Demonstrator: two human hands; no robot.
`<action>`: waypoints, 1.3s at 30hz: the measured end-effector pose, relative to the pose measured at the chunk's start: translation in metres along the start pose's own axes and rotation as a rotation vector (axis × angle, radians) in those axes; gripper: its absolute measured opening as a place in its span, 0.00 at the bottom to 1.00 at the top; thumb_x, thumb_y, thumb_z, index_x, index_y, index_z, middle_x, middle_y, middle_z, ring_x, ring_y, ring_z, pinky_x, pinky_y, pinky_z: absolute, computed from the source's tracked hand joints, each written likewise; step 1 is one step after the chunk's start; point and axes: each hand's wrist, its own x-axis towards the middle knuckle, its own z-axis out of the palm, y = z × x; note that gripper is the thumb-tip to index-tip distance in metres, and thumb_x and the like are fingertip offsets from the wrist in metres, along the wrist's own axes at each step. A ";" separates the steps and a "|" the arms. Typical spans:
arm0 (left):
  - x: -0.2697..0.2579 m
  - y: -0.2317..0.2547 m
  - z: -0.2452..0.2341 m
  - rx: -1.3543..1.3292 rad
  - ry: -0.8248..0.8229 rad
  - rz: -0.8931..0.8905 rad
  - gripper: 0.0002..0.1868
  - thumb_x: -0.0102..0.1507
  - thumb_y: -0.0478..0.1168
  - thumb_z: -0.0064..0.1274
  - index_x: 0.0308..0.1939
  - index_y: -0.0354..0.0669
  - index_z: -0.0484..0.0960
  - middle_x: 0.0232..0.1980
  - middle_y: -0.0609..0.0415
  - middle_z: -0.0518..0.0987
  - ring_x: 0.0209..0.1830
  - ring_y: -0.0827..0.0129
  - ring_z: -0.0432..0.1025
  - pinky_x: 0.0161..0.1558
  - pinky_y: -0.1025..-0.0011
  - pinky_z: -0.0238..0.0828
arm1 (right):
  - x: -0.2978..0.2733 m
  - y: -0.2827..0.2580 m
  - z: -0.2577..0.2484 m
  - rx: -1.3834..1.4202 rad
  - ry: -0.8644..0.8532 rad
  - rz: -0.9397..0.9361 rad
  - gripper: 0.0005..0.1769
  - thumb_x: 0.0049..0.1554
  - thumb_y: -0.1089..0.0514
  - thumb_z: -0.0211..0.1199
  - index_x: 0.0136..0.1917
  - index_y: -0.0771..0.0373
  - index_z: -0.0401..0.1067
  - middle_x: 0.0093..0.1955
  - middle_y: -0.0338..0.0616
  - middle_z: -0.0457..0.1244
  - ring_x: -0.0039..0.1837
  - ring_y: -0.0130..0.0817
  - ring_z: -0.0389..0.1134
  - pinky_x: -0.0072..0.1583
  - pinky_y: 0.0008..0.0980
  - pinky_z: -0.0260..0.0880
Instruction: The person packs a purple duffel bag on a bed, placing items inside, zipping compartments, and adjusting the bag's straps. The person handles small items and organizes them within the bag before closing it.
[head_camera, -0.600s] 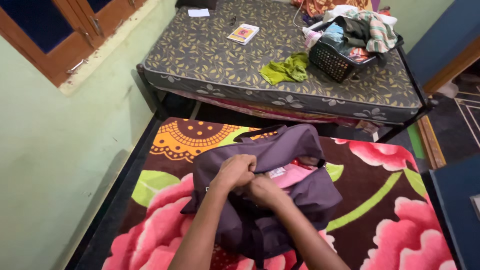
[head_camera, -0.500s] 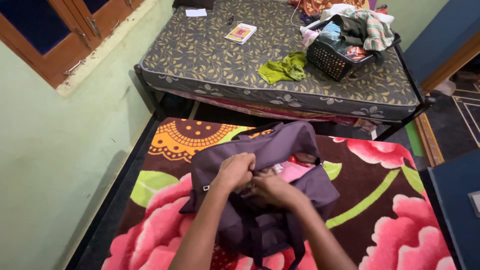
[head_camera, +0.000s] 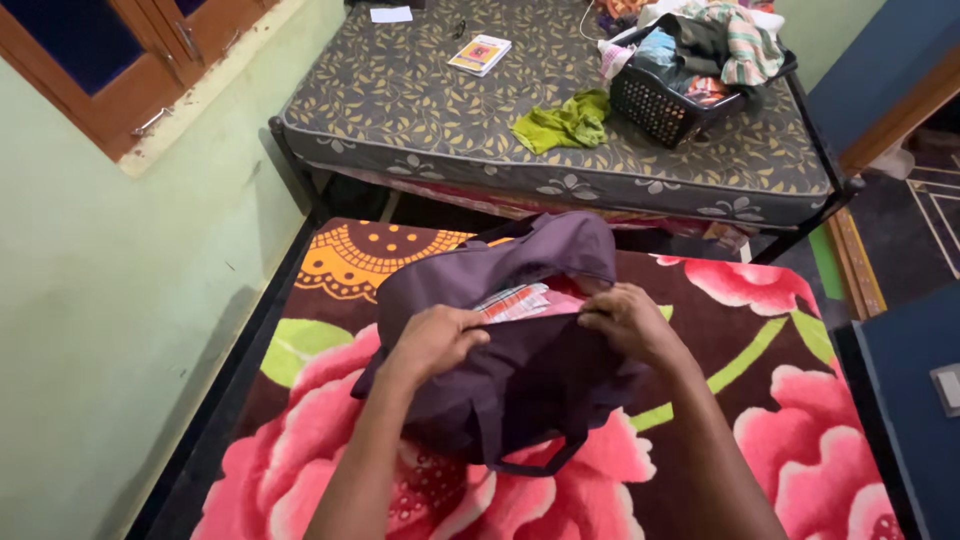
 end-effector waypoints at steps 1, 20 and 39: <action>0.001 0.001 -0.001 0.005 0.016 -0.002 0.13 0.60 0.50 0.58 0.45 0.53 0.87 0.41 0.48 0.84 0.44 0.50 0.78 0.46 0.56 0.73 | 0.003 0.000 -0.001 0.009 0.043 -0.040 0.11 0.52 0.51 0.70 0.44 0.59 0.81 0.43 0.46 0.72 0.49 0.47 0.71 0.55 0.44 0.68; 0.008 -0.023 0.004 0.017 0.352 -0.076 0.20 0.58 0.58 0.61 0.27 0.46 0.86 0.22 0.50 0.80 0.26 0.52 0.76 0.42 0.57 0.71 | -0.012 -0.059 0.081 -0.089 0.174 0.127 0.11 0.48 0.55 0.69 0.46 0.56 0.78 0.48 0.47 0.67 0.55 0.48 0.65 0.53 0.48 0.61; 0.102 0.014 0.069 0.278 0.354 0.326 0.04 0.55 0.30 0.54 0.31 0.42 0.79 0.37 0.47 0.79 0.42 0.48 0.76 0.44 0.53 0.74 | 0.015 0.041 0.036 -0.028 0.302 0.261 0.17 0.57 0.45 0.66 0.44 0.62 0.80 0.40 0.54 0.69 0.45 0.52 0.71 0.48 0.47 0.70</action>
